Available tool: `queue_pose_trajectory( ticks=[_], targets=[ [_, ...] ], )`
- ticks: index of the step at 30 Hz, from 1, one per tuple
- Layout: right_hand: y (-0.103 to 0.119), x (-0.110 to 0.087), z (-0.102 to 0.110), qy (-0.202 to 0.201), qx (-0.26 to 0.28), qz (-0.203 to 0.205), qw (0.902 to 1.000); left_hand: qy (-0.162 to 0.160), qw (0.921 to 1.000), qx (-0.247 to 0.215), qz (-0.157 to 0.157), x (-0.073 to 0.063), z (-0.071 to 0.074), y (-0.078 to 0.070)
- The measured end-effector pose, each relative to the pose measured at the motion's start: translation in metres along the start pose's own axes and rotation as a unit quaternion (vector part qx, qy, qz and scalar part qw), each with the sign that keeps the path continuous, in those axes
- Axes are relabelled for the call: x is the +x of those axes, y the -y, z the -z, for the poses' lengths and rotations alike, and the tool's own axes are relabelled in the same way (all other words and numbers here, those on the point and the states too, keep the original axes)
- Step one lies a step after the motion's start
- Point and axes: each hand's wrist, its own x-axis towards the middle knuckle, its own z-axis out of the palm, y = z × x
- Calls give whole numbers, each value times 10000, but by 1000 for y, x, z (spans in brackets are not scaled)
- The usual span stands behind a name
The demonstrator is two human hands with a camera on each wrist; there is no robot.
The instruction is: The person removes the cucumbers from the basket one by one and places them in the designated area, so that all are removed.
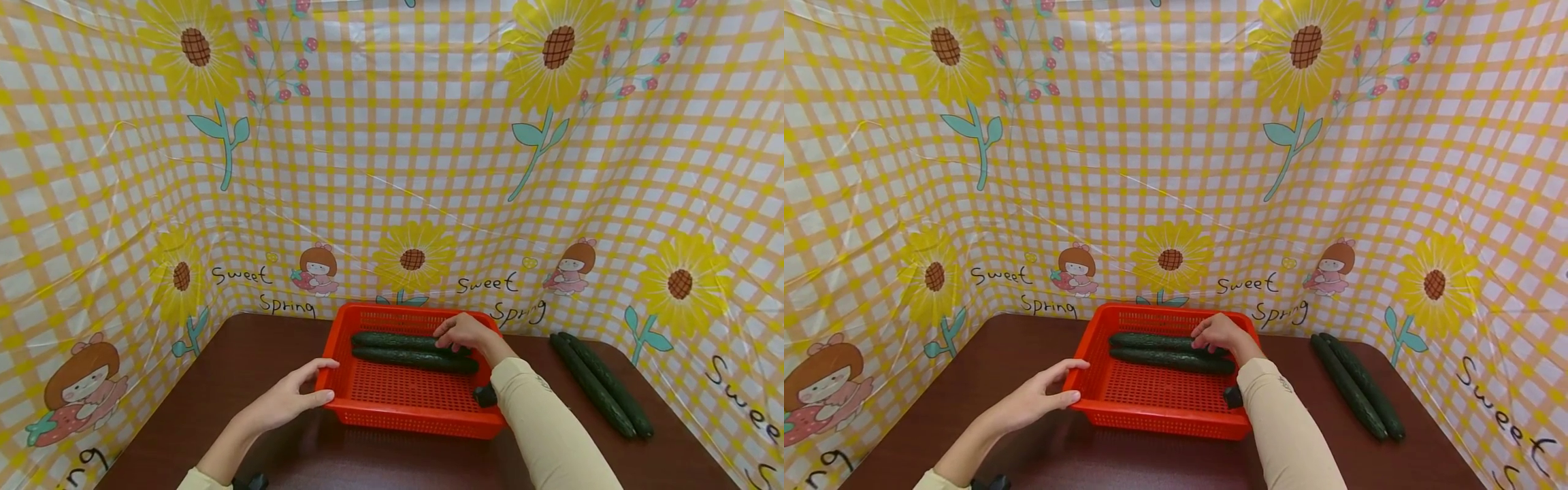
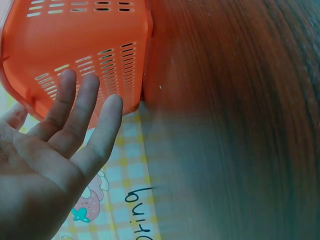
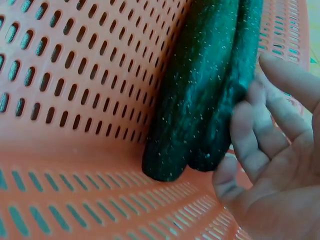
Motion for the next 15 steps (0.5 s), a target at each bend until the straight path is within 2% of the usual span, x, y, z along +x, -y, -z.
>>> queue_pose_trajectory(
  ticks=[4, 8, 11, 15],
  targets=[
    [3, -4, 2, 317, -210, -5, 9993, -43, 10000, 25, 4, 1, 1, 1],
    [5, -7, -1, 641, -396, 265, 9968, -49, 10000, 3, 18, 1, 0, 1],
    [5, -8, -3, 709, -495, 447, 9952, -7, 10000, -46, 40, 1, 0, 0],
    [5, -12, -5, 678, -484, 397, 9957, 48, 10000, -36, -9, 1, -1, 0]
  ],
)
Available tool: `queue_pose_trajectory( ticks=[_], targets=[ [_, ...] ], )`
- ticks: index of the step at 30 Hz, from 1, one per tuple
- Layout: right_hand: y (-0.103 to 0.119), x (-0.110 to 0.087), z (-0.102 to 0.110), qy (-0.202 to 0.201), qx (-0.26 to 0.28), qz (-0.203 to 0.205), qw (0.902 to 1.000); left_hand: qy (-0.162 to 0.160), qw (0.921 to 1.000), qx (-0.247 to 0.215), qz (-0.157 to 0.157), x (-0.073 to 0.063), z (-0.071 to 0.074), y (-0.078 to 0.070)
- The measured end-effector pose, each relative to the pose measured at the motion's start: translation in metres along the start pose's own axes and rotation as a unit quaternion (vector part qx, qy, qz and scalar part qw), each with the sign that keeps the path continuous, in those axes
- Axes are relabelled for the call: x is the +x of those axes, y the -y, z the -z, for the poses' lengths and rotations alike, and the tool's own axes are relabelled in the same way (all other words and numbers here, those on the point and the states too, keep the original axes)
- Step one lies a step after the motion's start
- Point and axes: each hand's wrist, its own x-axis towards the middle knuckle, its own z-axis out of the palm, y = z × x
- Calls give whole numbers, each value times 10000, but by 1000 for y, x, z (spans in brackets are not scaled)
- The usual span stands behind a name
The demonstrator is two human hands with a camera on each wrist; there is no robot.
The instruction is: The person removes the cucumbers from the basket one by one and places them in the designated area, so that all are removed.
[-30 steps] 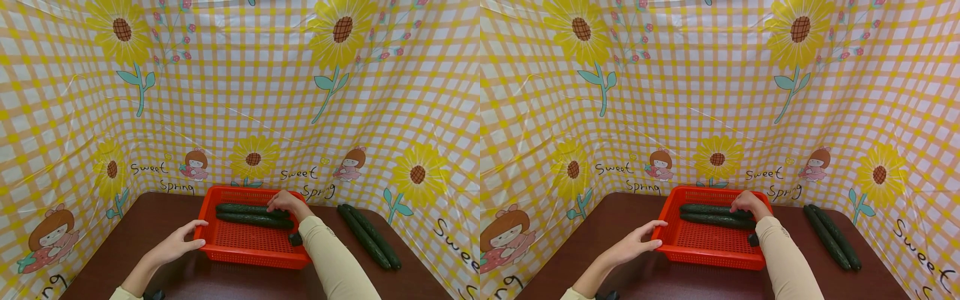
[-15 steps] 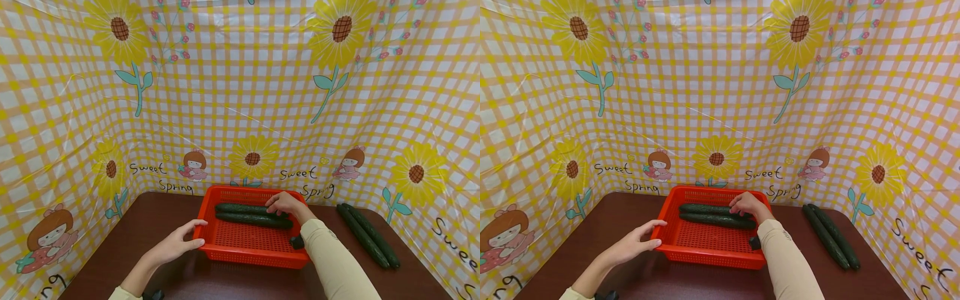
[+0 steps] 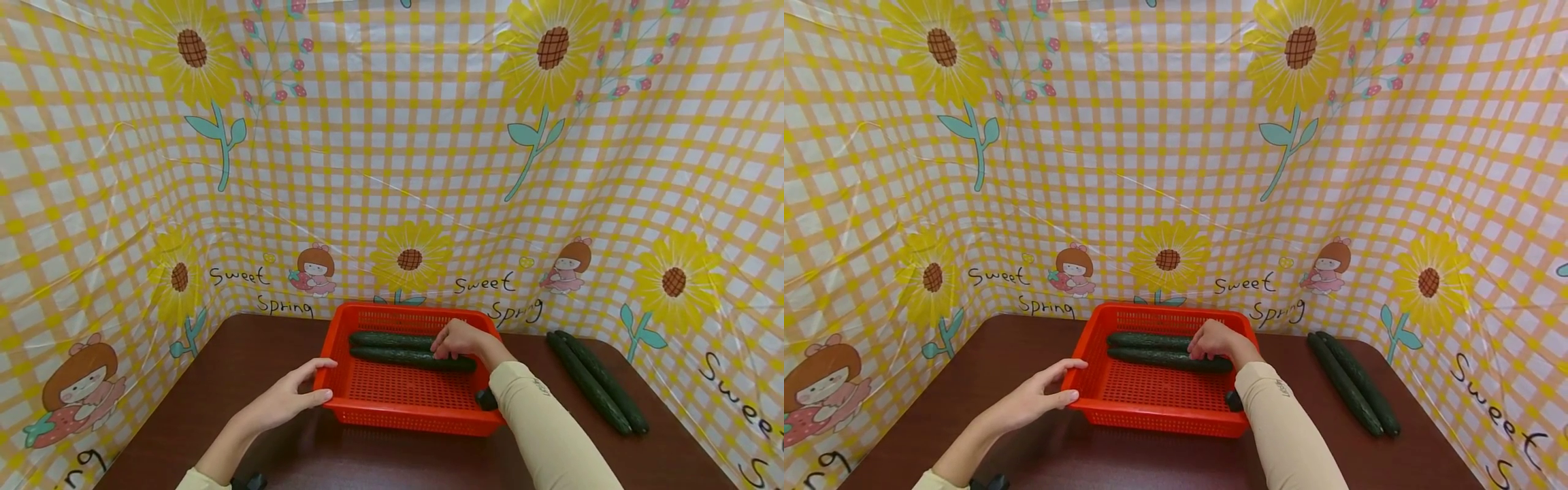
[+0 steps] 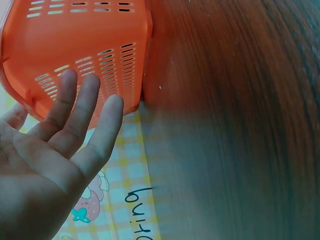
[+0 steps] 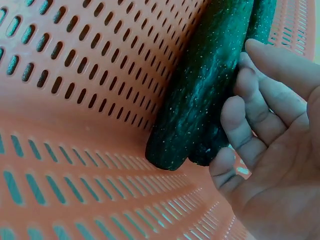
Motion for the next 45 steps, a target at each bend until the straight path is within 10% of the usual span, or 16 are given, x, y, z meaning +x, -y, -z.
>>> queue_pose_trajectory(
  ticks=[45],
  targets=[
    [-5, 1, -12, 770, 225, -1022, 9915, 10, 10000, 16, -1, -1, 0, -1]
  ],
)
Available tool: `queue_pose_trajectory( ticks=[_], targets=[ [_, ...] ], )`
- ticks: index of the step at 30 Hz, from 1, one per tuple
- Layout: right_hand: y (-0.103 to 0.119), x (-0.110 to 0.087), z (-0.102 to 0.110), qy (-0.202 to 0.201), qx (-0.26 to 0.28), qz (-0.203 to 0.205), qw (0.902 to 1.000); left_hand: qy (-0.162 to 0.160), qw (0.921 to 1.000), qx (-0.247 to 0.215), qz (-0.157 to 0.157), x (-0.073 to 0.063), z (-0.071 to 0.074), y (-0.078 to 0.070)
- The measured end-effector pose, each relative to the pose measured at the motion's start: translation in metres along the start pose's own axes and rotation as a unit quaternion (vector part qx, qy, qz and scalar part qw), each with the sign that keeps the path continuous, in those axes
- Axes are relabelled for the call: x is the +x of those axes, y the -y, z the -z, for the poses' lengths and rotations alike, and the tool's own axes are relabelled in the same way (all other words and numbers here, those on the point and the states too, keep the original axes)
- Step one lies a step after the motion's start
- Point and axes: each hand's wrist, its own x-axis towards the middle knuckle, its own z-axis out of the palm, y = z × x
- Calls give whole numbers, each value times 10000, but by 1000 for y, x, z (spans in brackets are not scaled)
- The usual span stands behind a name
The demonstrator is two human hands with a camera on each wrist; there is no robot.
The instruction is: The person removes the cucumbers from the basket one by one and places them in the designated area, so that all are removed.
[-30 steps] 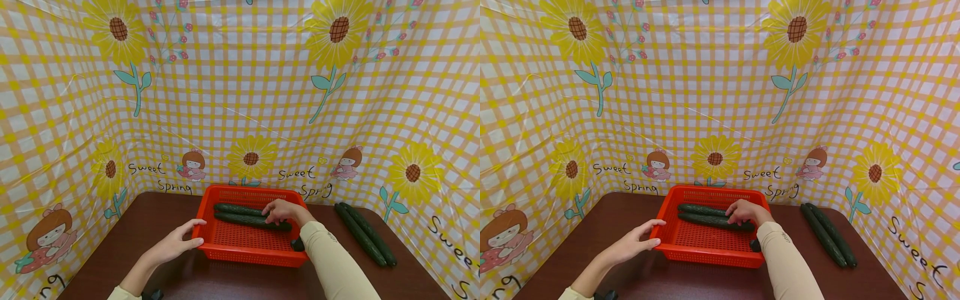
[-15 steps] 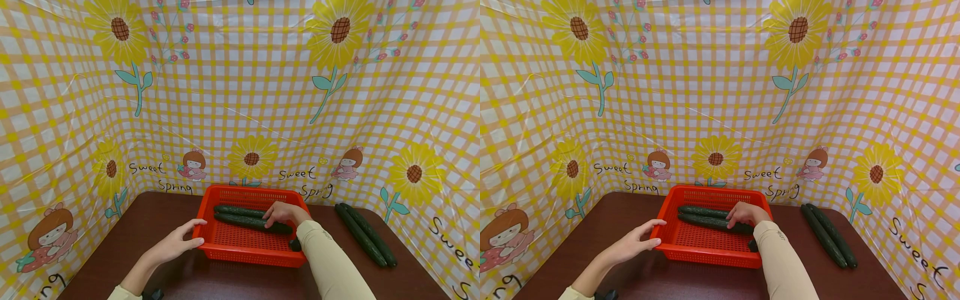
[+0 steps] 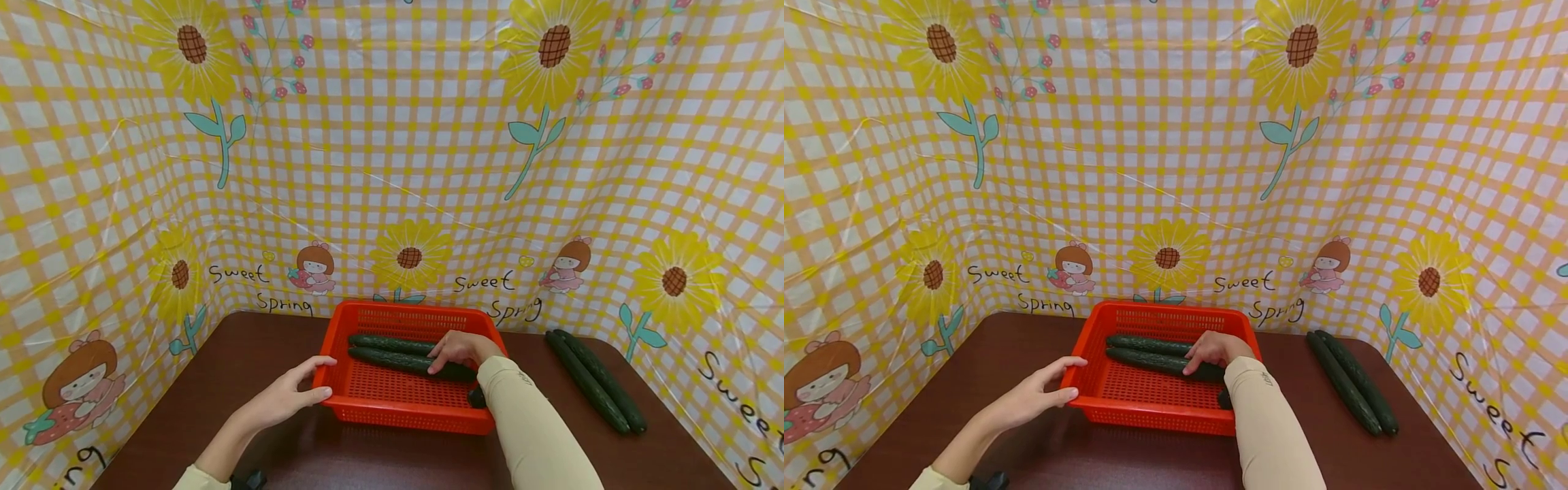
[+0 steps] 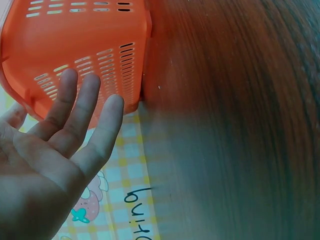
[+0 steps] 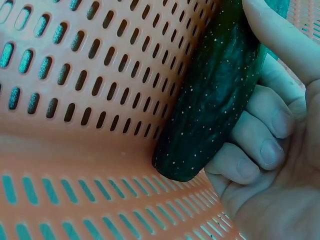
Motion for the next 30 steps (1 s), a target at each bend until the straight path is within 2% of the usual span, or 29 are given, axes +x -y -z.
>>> queue_pose_trajectory(
  ticks=[3, 12, 23, 30],
  targets=[
    [1, 0, 0, -28, -116, 45, 9999, 5, 10000, 27, 11, -1, 1, -2],
    [-2, 9, 1, -144, 28, 191, 9997, -76, 9999, 48, 44, 2, 3, 2],
    [-8, 10, 0, -251, -237, 429, 9985, -10, 10000, 28, 56, 2, 0, 2],
    [-6, 11, -1, -293, 91, 490, 9983, 1, 10000, -7, 79, 1, 0, 1]
  ],
)
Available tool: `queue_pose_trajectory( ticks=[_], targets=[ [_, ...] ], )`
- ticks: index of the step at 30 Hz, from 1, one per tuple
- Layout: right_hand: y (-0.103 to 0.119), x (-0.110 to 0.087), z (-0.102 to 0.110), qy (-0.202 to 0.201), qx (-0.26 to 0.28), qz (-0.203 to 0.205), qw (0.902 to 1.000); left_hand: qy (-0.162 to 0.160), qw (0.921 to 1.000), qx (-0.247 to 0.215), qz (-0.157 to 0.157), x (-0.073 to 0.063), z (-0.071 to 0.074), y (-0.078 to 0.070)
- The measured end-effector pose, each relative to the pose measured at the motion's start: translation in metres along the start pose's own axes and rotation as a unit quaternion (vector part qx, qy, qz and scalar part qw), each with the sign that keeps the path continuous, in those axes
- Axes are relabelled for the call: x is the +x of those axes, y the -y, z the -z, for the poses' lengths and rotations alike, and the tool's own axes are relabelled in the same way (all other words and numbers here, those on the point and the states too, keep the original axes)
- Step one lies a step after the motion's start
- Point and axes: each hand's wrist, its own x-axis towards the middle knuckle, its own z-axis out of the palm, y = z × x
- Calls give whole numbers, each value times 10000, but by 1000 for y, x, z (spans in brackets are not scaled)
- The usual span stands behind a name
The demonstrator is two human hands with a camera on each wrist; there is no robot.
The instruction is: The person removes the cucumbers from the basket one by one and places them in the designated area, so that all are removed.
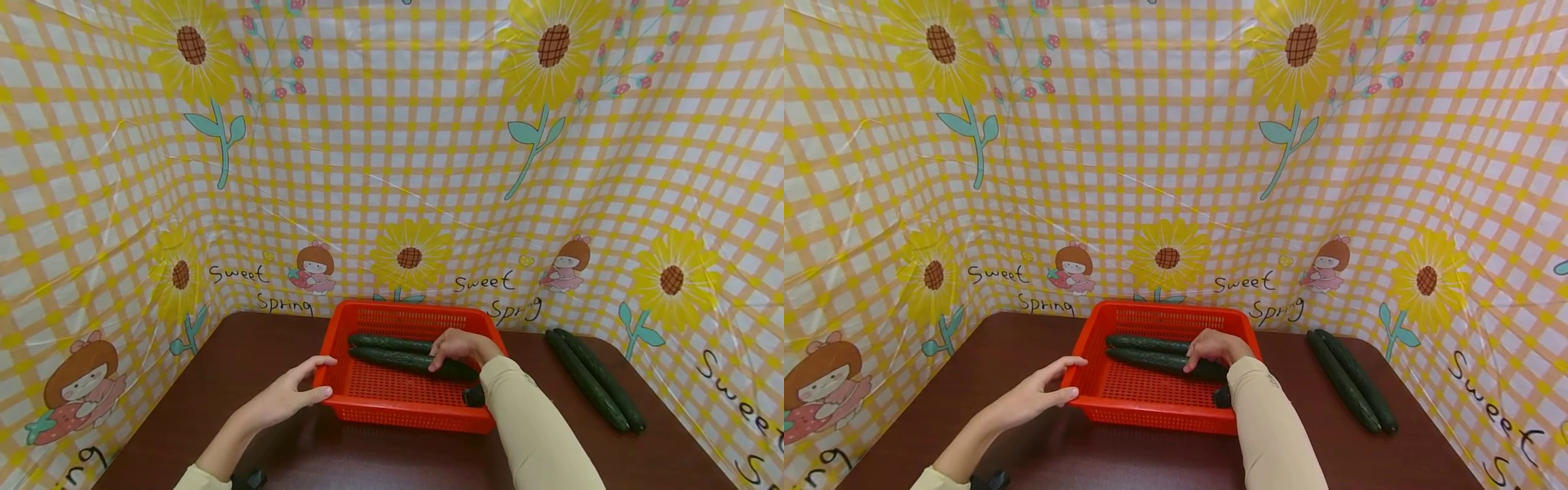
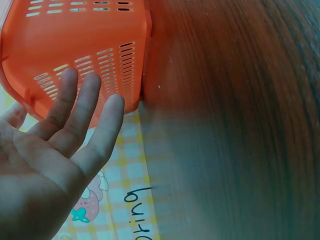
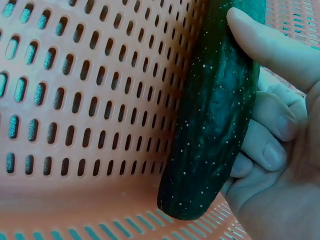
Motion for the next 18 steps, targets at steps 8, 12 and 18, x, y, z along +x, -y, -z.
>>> queue_pose_trajectory(
  ticks=[8, 12, 18],
  targets=[
    [4, -1, 4, -8, 53, 141, 9999, -21, 10000, 4, 3, 1, 0, -1],
    [4, -1, 6, -8, 52, 217, 9998, -19, 10000, 18, -37, 2, 0, -1],
    [2, 1, 10, 60, 97, 385, 9992, -3, 10000, -54, 6, 1, -1, 1]
  ],
)
